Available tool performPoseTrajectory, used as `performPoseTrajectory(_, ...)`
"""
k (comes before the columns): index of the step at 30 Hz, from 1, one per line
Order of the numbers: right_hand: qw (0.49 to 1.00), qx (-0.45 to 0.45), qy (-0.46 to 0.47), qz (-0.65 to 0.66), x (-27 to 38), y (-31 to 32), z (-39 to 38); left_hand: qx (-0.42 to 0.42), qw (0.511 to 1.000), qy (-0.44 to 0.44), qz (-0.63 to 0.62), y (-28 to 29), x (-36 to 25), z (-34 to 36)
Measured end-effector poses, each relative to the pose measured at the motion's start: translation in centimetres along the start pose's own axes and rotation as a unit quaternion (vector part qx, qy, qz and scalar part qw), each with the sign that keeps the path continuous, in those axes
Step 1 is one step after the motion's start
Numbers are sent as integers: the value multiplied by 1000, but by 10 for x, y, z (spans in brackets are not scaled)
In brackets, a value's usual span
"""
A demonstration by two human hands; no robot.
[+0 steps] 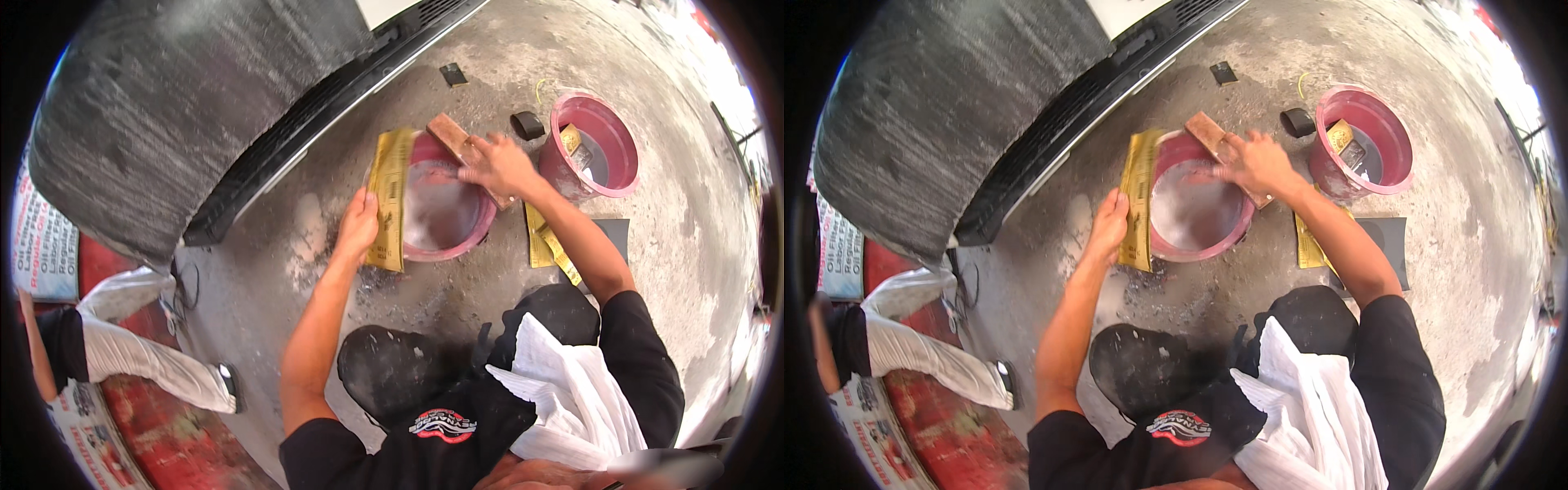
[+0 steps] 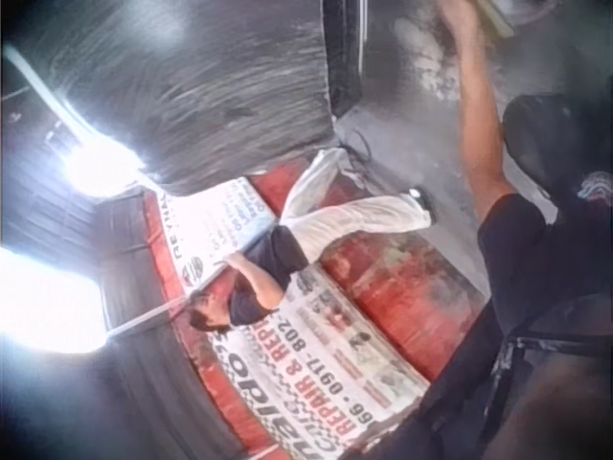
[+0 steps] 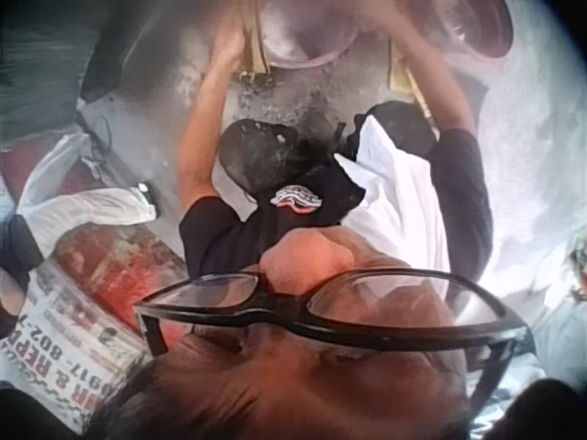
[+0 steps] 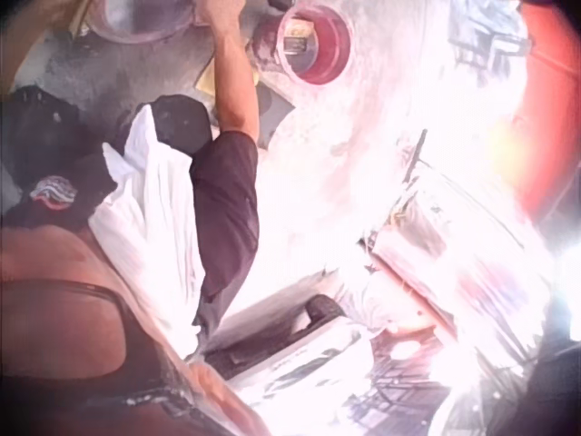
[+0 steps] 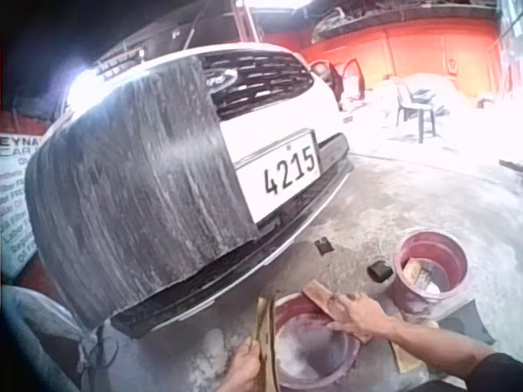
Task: The person prepares sandpaper by wrapping it around a sanding block, then sands a pink primer patch on the white car hood using circular and back-and-forth motions. The person repeatedly dips the sanding block into a bucket of water during the process.
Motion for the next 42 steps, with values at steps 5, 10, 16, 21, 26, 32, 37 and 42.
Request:
performPoseTrajectory(5,994,-23,-50,91,-11,-23,-20,-38,997,55,-44,-12,30,7)
performPoseTrajectory(10,914,-56,-49,398,44,20,-33,-72,993,18,-91,-31,-11,34)
performPoseTrajectory(16,867,-13,-78,492,55,17,-32,8,950,-16,-310,-89,-100,21)
performPoseTrajectory(21,741,-49,-114,660,17,-1,-29,31,916,-14,-399,-96,-107,2)
performPoseTrajectory(26,530,39,-167,831,20,-13,-41,46,912,-8,-408,-87,-103,-12)
performPoseTrajectory(32,578,53,-131,803,27,-10,-39,39,918,-12,-394,-85,-91,-9)
performPoseTrajectory(37,776,-52,-68,625,28,5,-37,80,906,3,-415,-103,-98,-17)
performPoseTrajectory(42,893,-163,47,418,60,25,-46,158,874,-21,-458,-114,-131,-32)
Point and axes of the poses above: each hand's wrist, its own z-axis towards the middle knuckle, its own y-axis out of the back of the hand, x = y × z, the point moved 9 cm from there along z, towards the middle knuckle, and after that the axes turned 7 degrees about z, right-handed, at the moved point
